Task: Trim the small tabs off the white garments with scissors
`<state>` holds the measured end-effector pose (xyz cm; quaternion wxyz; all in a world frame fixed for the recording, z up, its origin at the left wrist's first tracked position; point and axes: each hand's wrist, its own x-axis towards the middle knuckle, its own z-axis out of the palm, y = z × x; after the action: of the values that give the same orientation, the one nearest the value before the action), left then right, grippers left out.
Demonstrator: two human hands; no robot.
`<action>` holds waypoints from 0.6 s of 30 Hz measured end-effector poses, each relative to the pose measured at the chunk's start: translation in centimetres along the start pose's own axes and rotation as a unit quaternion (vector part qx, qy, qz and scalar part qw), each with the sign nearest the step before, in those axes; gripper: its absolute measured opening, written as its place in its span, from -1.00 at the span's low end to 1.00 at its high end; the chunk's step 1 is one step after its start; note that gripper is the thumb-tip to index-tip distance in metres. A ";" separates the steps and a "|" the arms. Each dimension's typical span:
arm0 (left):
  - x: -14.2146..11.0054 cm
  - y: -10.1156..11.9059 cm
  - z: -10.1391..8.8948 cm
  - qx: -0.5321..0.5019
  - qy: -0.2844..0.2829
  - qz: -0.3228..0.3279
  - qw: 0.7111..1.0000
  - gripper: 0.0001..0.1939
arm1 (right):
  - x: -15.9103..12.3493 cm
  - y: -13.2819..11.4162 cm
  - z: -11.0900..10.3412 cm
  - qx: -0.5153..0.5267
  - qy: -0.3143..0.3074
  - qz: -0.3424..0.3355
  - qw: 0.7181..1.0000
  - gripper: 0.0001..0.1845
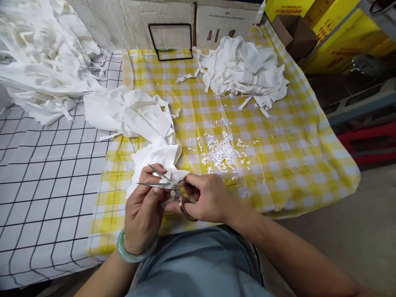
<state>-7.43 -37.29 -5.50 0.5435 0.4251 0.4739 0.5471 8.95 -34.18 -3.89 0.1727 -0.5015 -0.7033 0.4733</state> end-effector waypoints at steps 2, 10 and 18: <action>0.1 0.0 0.2 0.009 -0.004 -0.001 1.000 -0.80 | -0.2 0.2 -0.2 0.010 0.006 0.007 1.000 -0.54; 2.2 0.6 2.8 0.109 -0.103 0.040 0.988 -0.75 | -2.0 1.8 -2.4 -0.024 0.082 0.045 0.995 -0.53; 3.9 0.1 5.2 0.120 -0.171 0.036 0.977 -0.73 | -3.5 5.1 -4.3 0.169 0.148 0.140 0.964 -0.54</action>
<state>-2.56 -33.15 -4.57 0.5417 0.5910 0.4204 0.4249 16.37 -34.85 -5.27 0.2892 -0.6229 -0.5027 0.5250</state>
